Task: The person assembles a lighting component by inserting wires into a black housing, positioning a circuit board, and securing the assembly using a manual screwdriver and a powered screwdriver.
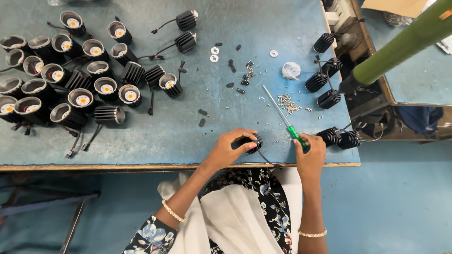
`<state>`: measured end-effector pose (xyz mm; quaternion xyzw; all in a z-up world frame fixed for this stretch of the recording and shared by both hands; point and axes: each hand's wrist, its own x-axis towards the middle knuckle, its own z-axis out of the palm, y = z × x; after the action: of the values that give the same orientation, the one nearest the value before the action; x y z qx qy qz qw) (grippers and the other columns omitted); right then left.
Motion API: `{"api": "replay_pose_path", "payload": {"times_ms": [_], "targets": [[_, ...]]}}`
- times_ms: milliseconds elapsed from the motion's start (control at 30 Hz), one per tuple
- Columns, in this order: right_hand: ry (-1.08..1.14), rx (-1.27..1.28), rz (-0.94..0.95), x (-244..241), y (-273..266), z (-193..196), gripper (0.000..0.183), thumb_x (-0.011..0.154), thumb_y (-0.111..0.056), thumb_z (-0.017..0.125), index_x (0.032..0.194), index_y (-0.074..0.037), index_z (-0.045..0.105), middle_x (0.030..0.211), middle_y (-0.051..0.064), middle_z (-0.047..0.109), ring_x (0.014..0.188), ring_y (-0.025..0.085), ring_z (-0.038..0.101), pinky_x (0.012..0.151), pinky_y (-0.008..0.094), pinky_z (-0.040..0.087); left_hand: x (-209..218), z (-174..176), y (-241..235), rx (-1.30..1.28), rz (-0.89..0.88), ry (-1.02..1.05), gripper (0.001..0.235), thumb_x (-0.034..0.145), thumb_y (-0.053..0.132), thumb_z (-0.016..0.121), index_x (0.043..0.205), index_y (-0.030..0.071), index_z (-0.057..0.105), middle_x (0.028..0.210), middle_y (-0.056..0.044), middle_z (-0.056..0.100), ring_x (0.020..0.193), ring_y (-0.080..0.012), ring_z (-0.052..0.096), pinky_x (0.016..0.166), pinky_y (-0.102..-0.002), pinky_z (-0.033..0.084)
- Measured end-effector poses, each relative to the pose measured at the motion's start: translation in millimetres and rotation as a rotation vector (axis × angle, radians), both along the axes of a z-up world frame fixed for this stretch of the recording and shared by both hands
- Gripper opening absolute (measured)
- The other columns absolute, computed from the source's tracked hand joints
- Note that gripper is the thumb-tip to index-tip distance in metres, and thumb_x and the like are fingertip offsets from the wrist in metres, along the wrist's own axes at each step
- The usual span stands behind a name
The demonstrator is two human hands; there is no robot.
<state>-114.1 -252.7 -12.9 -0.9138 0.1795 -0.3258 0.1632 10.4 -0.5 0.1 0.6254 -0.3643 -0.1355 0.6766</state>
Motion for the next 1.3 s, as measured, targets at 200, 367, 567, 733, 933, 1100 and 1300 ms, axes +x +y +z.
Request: {"api": "replay_pose_path", "payload": {"times_ms": [200, 367, 567, 733, 933, 1100, 1300], "targets": [[-0.394, 0.668, 0.215, 3, 9, 32, 0.024, 0.102, -0.013, 0.070, 0.119, -0.001, 0.058, 0.108, 0.006, 0.062, 0.090, 0.014, 0.068, 0.077, 0.028, 0.058, 6, -6, -4, -0.015, -0.067, 0.159, 0.020, 0.094, 0.020, 0.072, 0.106, 0.004, 0.072, 0.124, -0.010, 0.074, 0.109, -0.0178, 0.069, 0.099, -0.033, 0.054], [-0.543, 0.539, 0.353, -24, 9, 90, 0.039, 0.116, -0.029, 0.064, 0.122, 0.006, 0.050, 0.105, 0.016, 0.066, 0.086, 0.022, 0.071, 0.080, 0.031, 0.062, 2, -2, -2, -0.008, -0.020, 0.025, 0.021, 0.096, 0.020, 0.071, 0.111, 0.005, 0.072, 0.125, -0.010, 0.074, 0.113, -0.0212, 0.070, 0.102, -0.034, 0.053], [-0.415, 0.433, 0.432, -46, 21, 136, 0.046, 0.122, -0.038, 0.057, 0.120, 0.005, 0.040, 0.102, 0.027, 0.069, 0.074, 0.026, 0.073, 0.069, 0.033, 0.063, -2, 8, 3, 0.033, 0.016, -0.082, 0.030, 0.083, 0.023, 0.082, 0.106, 0.007, 0.071, 0.130, -0.010, 0.072, 0.113, -0.0263, 0.072, 0.099, -0.035, 0.054], [-0.343, 0.388, 0.444, -42, 30, 150, 0.045, 0.123, -0.036, 0.056, 0.120, 0.006, 0.040, 0.101, 0.028, 0.069, 0.074, 0.026, 0.072, 0.070, 0.034, 0.062, -6, 9, 4, 0.024, 0.081, -0.143, 0.032, 0.079, 0.022, 0.084, 0.106, 0.008, 0.072, 0.130, -0.009, 0.073, 0.116, -0.0277, 0.072, 0.101, -0.036, 0.054], [-0.355, 0.398, 0.446, -39, 35, 159, 0.044, 0.120, -0.036, 0.057, 0.118, 0.005, 0.040, 0.099, 0.026, 0.069, 0.073, 0.025, 0.071, 0.070, 0.034, 0.061, -10, 3, 4, 0.004, 0.129, -0.168, 0.028, 0.080, 0.018, 0.084, 0.105, 0.008, 0.077, 0.129, -0.010, 0.073, 0.115, -0.0273, 0.071, 0.100, -0.036, 0.054], [-0.347, 0.396, 0.452, -37, 37, 161, 0.045, 0.120, -0.036, 0.057, 0.118, 0.006, 0.040, 0.099, 0.027, 0.069, 0.073, 0.026, 0.070, 0.069, 0.034, 0.061, -8, 2, 3, -0.001, 0.115, -0.155, 0.030, 0.080, 0.020, 0.084, 0.105, 0.006, 0.075, 0.127, -0.010, 0.073, 0.112, -0.0259, 0.073, 0.099, -0.034, 0.056], [-0.341, 0.385, 0.455, -38, 37, 162, 0.046, 0.120, -0.037, 0.057, 0.117, 0.006, 0.040, 0.099, 0.027, 0.068, 0.074, 0.026, 0.071, 0.070, 0.033, 0.061, -7, 4, 4, -0.010, 0.093, -0.150, 0.030, 0.081, 0.020, 0.084, 0.105, 0.005, 0.073, 0.128, -0.011, 0.073, 0.112, -0.0259, 0.073, 0.099, -0.034, 0.056]]}}
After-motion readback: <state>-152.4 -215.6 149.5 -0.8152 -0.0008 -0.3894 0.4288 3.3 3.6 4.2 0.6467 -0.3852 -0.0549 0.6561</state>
